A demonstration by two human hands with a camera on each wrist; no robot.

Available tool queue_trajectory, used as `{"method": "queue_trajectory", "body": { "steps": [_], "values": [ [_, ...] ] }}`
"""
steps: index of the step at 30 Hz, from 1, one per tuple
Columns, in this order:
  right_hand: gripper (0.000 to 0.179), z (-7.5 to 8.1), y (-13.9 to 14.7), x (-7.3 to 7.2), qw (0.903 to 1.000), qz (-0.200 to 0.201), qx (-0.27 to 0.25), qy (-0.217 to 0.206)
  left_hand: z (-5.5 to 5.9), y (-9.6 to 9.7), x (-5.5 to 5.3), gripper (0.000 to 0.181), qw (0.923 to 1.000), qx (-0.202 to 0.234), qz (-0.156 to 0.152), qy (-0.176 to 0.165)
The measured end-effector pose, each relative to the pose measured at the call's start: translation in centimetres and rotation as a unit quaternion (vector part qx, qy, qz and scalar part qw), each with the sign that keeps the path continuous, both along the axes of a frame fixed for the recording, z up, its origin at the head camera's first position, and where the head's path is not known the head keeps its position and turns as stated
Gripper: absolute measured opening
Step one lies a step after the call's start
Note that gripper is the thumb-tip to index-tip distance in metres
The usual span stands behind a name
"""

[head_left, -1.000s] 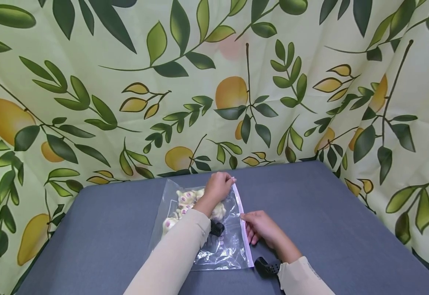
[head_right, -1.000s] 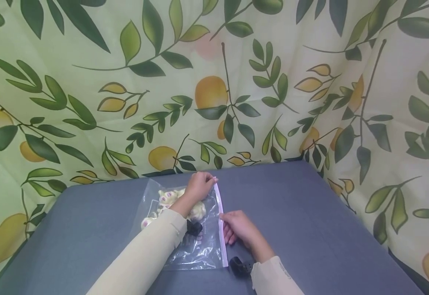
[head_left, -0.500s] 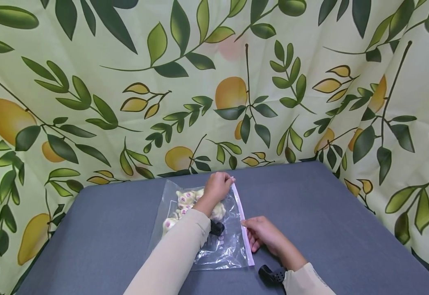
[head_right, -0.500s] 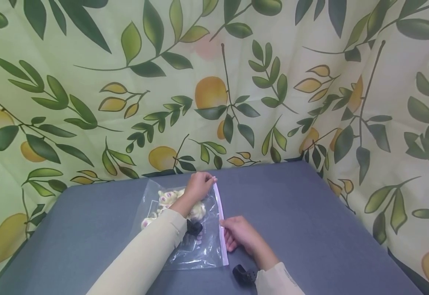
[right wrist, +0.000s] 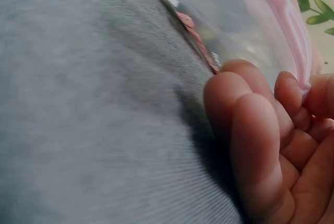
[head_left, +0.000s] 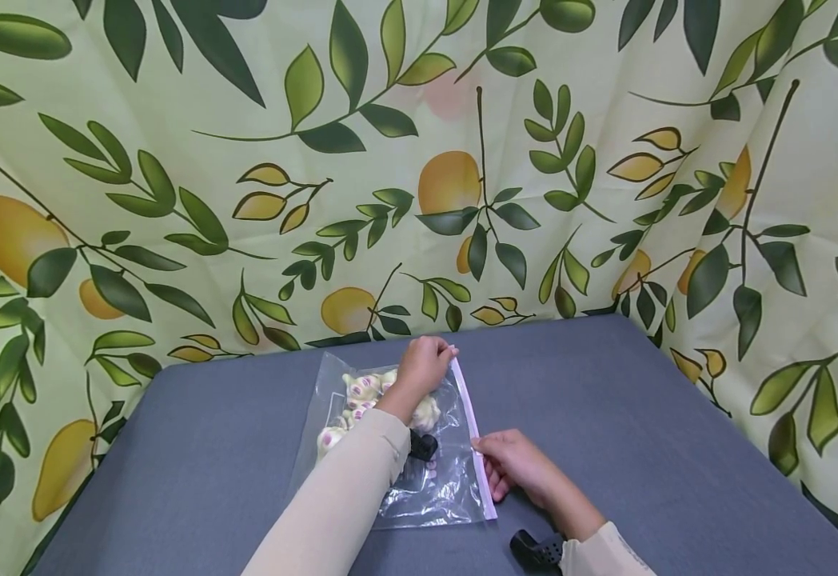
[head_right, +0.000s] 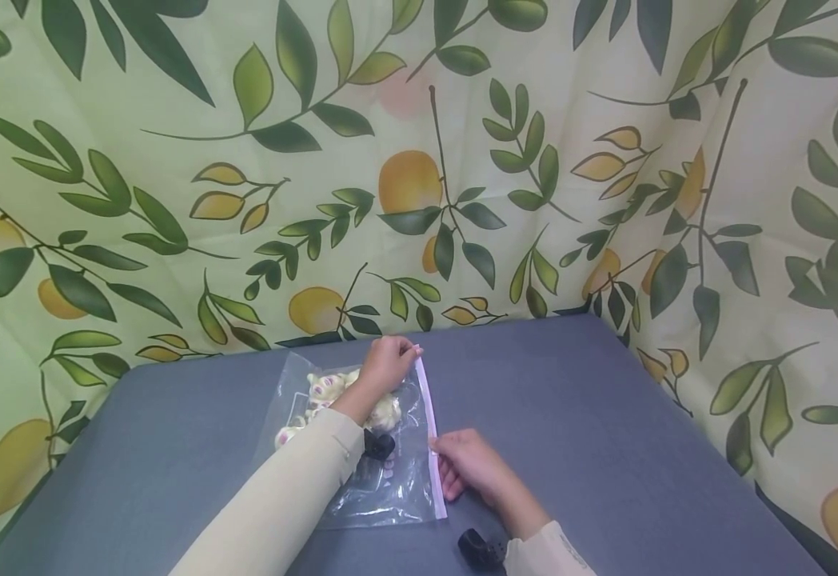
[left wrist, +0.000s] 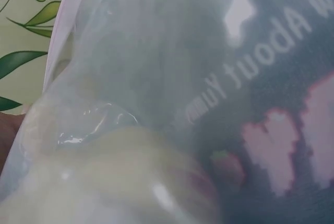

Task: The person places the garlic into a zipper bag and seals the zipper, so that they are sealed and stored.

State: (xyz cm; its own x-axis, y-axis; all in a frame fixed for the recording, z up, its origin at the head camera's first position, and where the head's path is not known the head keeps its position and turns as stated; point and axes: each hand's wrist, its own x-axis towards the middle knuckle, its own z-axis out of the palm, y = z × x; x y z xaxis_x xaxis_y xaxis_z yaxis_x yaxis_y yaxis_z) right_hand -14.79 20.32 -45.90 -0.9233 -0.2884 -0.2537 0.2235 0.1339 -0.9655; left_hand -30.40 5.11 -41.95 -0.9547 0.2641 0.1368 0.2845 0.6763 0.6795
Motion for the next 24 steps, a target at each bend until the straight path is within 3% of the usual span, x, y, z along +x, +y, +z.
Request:
{"method": "queue_trajectory", "body": {
  "steps": [14,24],
  "values": [
    [0.042,-0.1,0.1,2.2,0.9975,0.025,0.047,0.047,-0.1,-0.2,-0.2,0.025,1.0,0.003,-0.002,0.005],
    [0.047,0.4,1.2,3.5,0.991,0.126,0.031,0.032,-0.2,-0.3,-0.5,0.028,0.9987,0.043,0.005,-0.025]
  ]
}}
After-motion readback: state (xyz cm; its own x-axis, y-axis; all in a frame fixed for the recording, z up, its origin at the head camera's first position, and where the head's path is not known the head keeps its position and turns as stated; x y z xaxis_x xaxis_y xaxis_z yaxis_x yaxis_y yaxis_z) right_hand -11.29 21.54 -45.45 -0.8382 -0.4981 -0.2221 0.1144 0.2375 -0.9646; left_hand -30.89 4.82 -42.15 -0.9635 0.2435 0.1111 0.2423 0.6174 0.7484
